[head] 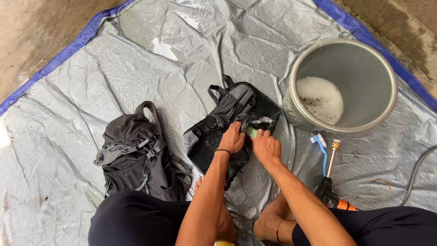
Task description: The person scrubs a black backpack with a brush and soapy water while it is placed on a silver tarp.
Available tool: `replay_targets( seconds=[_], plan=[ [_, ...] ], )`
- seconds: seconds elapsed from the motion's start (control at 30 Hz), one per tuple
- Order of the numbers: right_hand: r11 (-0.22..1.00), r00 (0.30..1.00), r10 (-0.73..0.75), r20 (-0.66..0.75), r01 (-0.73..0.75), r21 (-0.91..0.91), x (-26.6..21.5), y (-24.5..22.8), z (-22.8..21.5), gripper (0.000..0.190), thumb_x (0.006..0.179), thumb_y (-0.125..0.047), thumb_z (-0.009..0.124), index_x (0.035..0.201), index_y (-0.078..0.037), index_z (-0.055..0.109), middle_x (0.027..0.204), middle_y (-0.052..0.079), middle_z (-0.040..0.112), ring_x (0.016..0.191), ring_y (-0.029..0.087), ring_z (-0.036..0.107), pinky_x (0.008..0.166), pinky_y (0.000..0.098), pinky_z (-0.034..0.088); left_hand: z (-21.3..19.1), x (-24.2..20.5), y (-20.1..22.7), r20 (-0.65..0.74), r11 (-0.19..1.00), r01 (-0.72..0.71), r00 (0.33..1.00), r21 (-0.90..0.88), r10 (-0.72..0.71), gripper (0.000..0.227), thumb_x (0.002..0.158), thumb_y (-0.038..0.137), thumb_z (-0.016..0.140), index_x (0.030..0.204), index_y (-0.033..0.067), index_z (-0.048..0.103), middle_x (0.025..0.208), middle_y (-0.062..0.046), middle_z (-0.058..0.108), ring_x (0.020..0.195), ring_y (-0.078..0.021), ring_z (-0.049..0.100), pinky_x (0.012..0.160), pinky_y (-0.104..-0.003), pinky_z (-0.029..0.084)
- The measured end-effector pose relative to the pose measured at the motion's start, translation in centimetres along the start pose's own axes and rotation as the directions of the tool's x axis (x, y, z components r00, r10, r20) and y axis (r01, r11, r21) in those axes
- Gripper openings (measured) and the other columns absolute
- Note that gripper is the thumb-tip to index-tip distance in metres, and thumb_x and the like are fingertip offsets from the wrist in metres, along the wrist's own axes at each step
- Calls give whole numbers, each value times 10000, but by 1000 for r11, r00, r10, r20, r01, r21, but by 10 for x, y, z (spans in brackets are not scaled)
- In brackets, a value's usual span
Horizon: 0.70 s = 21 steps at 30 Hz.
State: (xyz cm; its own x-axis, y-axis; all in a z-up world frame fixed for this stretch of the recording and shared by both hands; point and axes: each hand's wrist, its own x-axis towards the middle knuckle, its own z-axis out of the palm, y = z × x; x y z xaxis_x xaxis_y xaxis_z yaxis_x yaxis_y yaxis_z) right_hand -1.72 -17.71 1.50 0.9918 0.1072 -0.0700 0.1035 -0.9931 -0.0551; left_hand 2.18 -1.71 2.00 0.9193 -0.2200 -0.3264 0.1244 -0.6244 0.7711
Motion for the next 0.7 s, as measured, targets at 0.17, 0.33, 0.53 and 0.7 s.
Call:
replay_targets(
  seconds=[0.17,0.33,0.53,0.7],
  plan=[
    [934,890,171,422,-283,217,-58,-18,42,624,1073,-598,394,1442,-124,563,952,262,791,980,481,808,874,623,618,-8,0,-5,-3,993,-19,1000,-112,19,546,974,242,514,1426,-60,559,1536,-347,525,1483,-518,465,1258,-592,400],
    [990,958,-140,250,139,20,-32,16,-6,530,1037,-549,482,1379,-197,682,872,189,805,858,392,833,795,562,641,0,4,-12,46,995,-11,999,94,7,506,925,231,533,1376,20,622,1558,-234,497,1334,-501,611,1125,-581,545],
    [962,962,152,227,-197,191,-52,-7,11,465,1089,-523,495,1261,-117,646,845,244,782,881,462,812,773,584,634,5,9,-1,132,982,-64,990,176,41,430,850,119,569,1257,47,690,1508,-205,493,1222,-512,678,988,-604,633],
    [942,934,168,316,-246,226,-113,-19,52,696,1083,-697,360,1381,-142,655,859,224,807,848,430,824,744,567,648,11,7,-8,55,990,-72,996,125,65,384,804,108,638,1131,113,439,1408,-230,439,1228,-547,628,1012,-610,607]
  ],
)
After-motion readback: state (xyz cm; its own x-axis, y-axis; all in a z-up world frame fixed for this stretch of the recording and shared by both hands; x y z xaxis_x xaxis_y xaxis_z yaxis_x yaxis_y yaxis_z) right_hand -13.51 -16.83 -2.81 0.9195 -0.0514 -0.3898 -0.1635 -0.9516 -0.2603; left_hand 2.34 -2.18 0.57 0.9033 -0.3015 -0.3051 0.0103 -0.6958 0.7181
